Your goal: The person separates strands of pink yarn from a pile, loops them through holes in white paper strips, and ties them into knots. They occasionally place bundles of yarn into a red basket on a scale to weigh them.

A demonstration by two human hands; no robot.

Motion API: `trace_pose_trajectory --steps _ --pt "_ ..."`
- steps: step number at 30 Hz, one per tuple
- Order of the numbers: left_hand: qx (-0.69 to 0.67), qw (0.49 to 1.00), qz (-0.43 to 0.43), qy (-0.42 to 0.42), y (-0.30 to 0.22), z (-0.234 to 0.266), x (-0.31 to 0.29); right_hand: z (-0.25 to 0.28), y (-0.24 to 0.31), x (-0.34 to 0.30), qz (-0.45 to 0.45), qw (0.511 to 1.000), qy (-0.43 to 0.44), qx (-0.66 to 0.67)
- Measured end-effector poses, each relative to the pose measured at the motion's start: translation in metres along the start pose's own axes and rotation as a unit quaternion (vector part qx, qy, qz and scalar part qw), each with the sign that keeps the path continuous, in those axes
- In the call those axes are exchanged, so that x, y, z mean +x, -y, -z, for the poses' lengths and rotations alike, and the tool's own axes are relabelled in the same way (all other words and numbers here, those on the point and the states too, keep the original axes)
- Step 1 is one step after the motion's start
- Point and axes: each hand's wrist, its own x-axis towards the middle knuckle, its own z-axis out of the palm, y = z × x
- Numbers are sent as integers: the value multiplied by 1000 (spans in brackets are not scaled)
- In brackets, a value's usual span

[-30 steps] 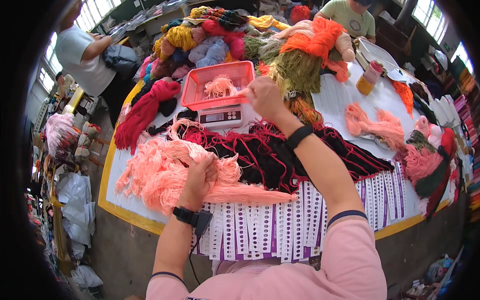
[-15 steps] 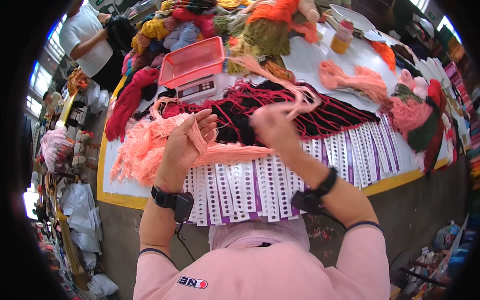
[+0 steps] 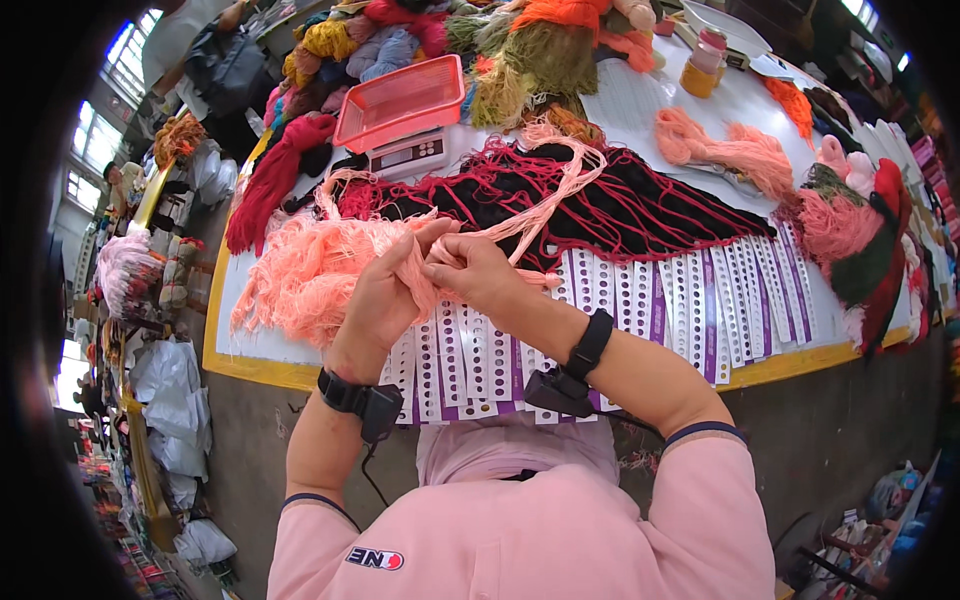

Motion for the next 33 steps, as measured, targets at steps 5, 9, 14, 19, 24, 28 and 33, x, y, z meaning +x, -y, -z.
trace_pose_trajectory --steps 5,9,14,19,24,28,33 --pt "-31 998 -10 -49 -4 -5 -6 6 15 -8 -55 994 9 90" --pt "-29 998 -17 -52 -5 -11 -7 1 19 -10 -73 987 -14 140" --pt "-7 999 -10 -34 -4 -3 -7 2 5 -6 1 1000 5 -1" --pt "-7 1000 1 -30 -9 -2 -9 3 12 -10 11 1000 5 11" --pt "3 999 -1 -41 -12 4 -12 0 21 -15 -46 996 1 77" --pt "9 1000 6 -24 -15 -3 -16 0 18 -15 -43 992 6 121" --pt "15 999 22 -35 -14 -1 -16 -2 9 -7 -6 997 6 75"
